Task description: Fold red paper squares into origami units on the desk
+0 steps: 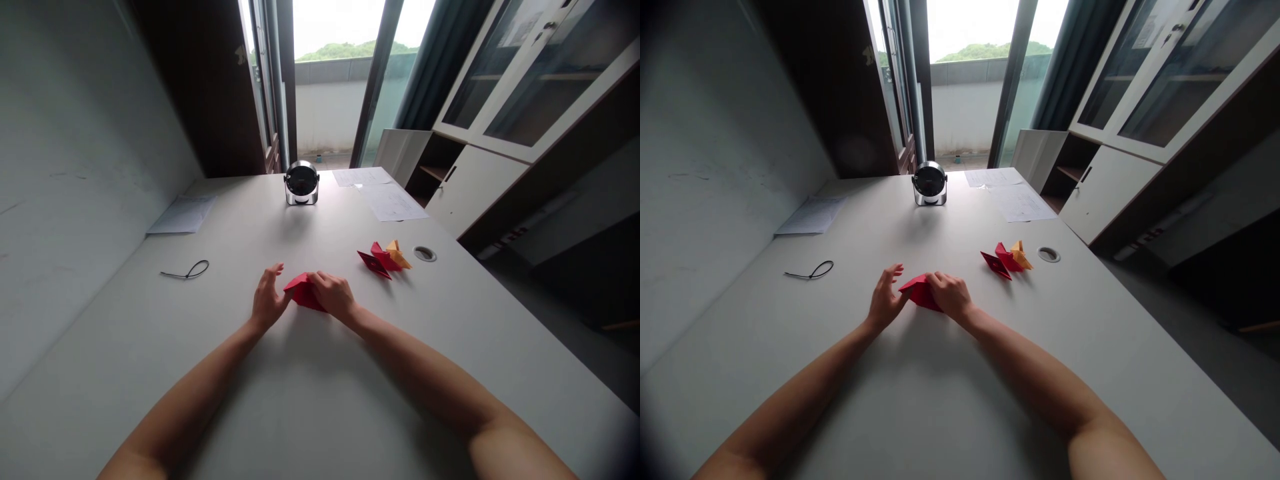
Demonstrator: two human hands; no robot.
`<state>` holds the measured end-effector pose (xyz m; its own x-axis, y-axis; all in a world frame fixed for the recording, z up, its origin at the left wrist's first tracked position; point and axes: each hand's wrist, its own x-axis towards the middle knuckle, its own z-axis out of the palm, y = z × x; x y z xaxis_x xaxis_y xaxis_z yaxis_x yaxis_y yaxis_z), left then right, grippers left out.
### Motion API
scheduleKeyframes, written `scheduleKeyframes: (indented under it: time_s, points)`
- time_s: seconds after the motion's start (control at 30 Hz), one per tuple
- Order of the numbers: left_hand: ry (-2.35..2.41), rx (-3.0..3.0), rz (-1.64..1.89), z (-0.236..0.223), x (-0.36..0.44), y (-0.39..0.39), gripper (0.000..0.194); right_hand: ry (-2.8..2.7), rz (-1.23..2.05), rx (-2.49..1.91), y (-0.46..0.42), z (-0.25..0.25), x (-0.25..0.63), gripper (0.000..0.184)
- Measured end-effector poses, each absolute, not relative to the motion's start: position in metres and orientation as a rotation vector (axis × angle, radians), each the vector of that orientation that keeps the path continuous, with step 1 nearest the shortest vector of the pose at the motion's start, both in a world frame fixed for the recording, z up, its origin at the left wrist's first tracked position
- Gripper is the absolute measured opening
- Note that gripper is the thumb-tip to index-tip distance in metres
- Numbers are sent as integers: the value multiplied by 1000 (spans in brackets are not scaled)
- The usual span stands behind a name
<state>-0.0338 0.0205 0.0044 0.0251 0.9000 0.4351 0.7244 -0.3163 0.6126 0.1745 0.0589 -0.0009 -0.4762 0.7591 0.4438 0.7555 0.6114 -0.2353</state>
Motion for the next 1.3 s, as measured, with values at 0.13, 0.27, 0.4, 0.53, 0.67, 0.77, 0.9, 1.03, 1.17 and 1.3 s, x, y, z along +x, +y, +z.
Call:
scheduleKeyframes:
  time_s: [0.13, 0.27, 0.4, 0.53, 0.67, 0.77, 0.9, 1.03, 1.17, 1.3]
  points:
    - [1663, 1927, 1082, 0, -30, 21, 57, -2144, 112, -1204, 60, -4, 176, 16]
    - [1540, 1894, 1035, 0, -28, 20, 51, -1982, 292, -1183, 59, -5, 176, 15]
    - [1406, 1765, 1051, -1, -30, 22, 51, -1852, 508, -1109, 58, -3, 175, 16]
    - [1241, 1608, 1124, -7, -35, 29, 49, -1771, 674, -1060, 64, -6, 176, 17]
    - [1223, 1627, 1209, -11, -43, 34, 40, -1868, 729, -1032, 72, -12, 178, 23]
    - [1330, 1788, 1182, -11, -50, 35, 42, -2011, 682, -1008, 74, -14, 179, 27]
    - [1517, 2142, 930, -12, -56, 37, 39, -2307, 363, -1001, 73, -15, 180, 26]
    - [1552, 2409, 624, -17, -59, 40, 47, -2462, 198, -921, 71, -15, 180, 30]
    - [1502, 2485, 504, -18, -60, 40, 53, -2514, 182, -851, 71, -13, 181, 21]
    - [1495, 2482, 619, -12, -61, 38, 41, -2487, 216, -904, 72, -13, 182, 14]
